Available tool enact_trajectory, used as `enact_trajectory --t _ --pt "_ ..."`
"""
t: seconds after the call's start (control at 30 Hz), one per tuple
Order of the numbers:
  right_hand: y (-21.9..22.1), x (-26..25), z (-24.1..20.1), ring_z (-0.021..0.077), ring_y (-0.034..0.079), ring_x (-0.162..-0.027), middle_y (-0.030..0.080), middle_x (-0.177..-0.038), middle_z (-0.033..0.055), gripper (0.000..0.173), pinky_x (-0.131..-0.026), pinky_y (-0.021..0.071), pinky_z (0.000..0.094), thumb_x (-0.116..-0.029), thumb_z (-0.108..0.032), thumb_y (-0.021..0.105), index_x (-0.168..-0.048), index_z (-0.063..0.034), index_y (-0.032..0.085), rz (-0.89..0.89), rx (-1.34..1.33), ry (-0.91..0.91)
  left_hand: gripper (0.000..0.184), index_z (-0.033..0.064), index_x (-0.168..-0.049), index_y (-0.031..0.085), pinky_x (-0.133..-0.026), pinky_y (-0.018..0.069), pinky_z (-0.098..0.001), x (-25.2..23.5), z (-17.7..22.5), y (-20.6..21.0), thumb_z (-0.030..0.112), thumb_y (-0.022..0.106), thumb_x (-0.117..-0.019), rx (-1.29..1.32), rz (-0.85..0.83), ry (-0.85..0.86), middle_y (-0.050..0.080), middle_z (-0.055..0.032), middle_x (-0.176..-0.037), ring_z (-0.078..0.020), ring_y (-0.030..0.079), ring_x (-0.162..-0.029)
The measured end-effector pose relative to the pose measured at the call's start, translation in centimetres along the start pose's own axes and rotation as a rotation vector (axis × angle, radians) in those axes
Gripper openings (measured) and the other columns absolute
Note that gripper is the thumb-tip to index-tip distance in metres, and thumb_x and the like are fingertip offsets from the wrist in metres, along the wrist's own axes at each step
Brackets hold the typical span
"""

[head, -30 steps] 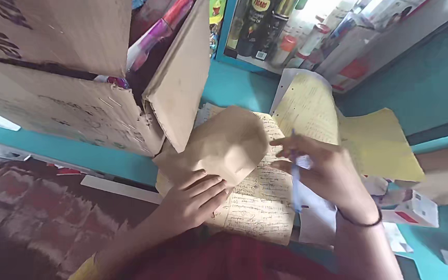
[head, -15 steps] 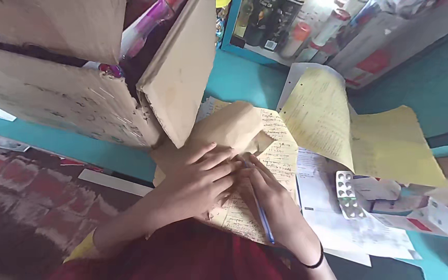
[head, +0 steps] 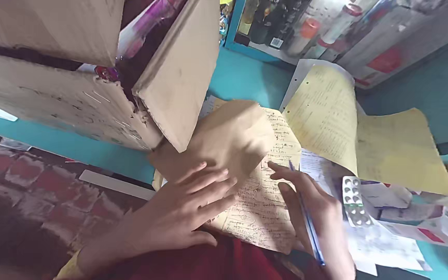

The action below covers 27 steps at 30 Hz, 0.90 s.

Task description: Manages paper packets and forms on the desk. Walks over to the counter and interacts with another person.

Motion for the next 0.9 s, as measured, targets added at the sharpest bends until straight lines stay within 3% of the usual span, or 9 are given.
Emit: enact_trajectory --t 0.1,0.23,0.3,0.4,0.53,0.67,0.73,0.8,0.9 --pt "-0.8 -0.2 -1.4 0.0197 0.072 -0.103 0.077 -0.111 0.0088 0.029 -0.09 0.054 0.0324 -0.1077 -0.019 0.047 -0.107 -0.0068 0.073 -0.046 0.076 -0.167 0.041 0.0137 -0.13 0.066 -0.114 0.0422 -0.0449 1.5 -0.1 -1.5 0.043 0.051 -0.1048 -0.068 0.123 -0.016 0.065 -0.0085 -0.138 -0.0258 0.055 -0.136" --pt "1.2 -0.4 -6.5 0.0251 0.072 -0.1 0.073 -0.121 0.0153 0.039 -0.073 0.0557 0.0322 -0.102 -0.04 0.058 -0.123 -0.009 0.069 -0.12 0.138 -0.416 0.026 0.0094 -0.104 0.072 -0.096 0.0527 -0.0326 1.1 0.3 -3.6 0.031 0.058 -0.1047 -0.064 0.399 0.007 0.075 -0.0077 -0.113 -0.0188 0.069 -0.11" --pt "2.5 -0.9 -8.0 0.0275 0.072 -0.1 0.071 -0.123 0.0184 0.049 -0.067 0.0552 0.0325 -0.0992 -0.043 0.059 -0.13 -0.005 0.066 -0.089 0.202 -0.448 0.021 0.0098 -0.097 0.07 -0.084 0.0532 -0.0275 0.1 0.4 -4.2 0.028 0.062 -0.1027 -0.103 0.555 -0.033 0.073 -0.0077 -0.1 -0.017 0.068 -0.096" --pt "3.2 -2.9 -7.6 0.0304 0.073 -0.082 0.074 -0.105 0.0192 0.028 -0.056 0.0528 0.0347 -0.0991 -0.016 0.057 -0.118 0.0002 0.069 0.034 0.239 -0.451 0.02 0.0079 -0.098 0.071 -0.085 0.0518 -0.0238 -1.3 0.4 -4.3 0.026 0.063 -0.1016 -0.134 0.686 -0.104 0.071 -0.0105 -0.102 -0.0165 0.067 -0.097" --pt "2.6 -7.3 -3.5 0.0292 0.065 -0.057 0.065 -0.071 0.0123 0.012 -0.045 0.0497 0.0426 -0.0905 -0.005 0.063 -0.1 -0.0009 0.07 -0.047 0.186 -0.355 0.03 0.0124 -0.122 0.068 -0.101 0.0476 -0.0267 -1.3 0.1 -3.8 0.034 0.063 -0.1016 -0.097 0.702 -0.16 0.069 -0.01 -0.123 -0.0177 0.062 -0.12" --pt "0.1 -14.3 2.4 0.0368 0.071 -0.077 0.073 -0.088 0.0206 0.018 -0.07 0.055 0.057 -0.0942 -0.005 0.064 -0.109 0.0014 0.072 -0.073 0.053 -0.146 0.026 0.0156 -0.115 0.074 -0.105 0.0459 -0.031 -0.3 -1.5 -2.4 0.032 0.057 -0.1041 0.025 0.616 -0.179 0.071 -0.0081 -0.123 -0.0191 0.061 -0.121" --pt "-1.6 -17.6 5.5 0.0222 0.072 -0.089 0.073 -0.1 0.0144 0.024 -0.083 0.0591 0.0448 -0.0972 -0.015 0.065 -0.114 0.0002 0.071 -0.019 -0.163 0.014 0.028 0.0161 -0.112 0.075 -0.106 0.0449 -0.0332 0.0 -2.6 -1.6 0.033 0.054 -0.1047 0.087 0.584 -0.192 0.072 -0.0054 -0.123 -0.0186 0.061 -0.122" --pt "-3.2 -19.8 6.8 0.0112 0.071 -0.089 0.071 -0.102 0.0053 0.025 -0.08 0.0627 0.0353 -0.0994 -0.022 0.065 -0.115 -0.0027 0.068 0.036 -0.377 0.148 0.028 0.0174 -0.109 0.076 -0.109 0.0425 -0.0363 0.2 -3.8 -0.8 0.033 0.053 -0.1045 0.15 0.552 -0.202 0.072 -0.0029 -0.122 -0.0172 0.061 -0.122" --pt "-5.2 -20.9 6.5 0.0085 0.071 -0.088 0.069 -0.1 -0.0002 0.022 -0.076 0.0633 0.0312 -0.1006 -0.023 0.065 -0.115 -0.0064 0.064 0.107 -0.517 0.224 0.03 0.0179 -0.105 0.078 -0.112 0.0397 -0.0394 0.5 -4.2 0.0 0.035 0.054 -0.1046 0.179 0.504 -0.176 0.074 -0.0019 -0.117 -0.0158 0.063 -0.119"
Point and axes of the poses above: each hand's wrist, its own x-axis away from the middle knuckle, its own y-axis out of the palm, z = x × y, the point moved 9 cm from there along -x, towards the middle knuckle
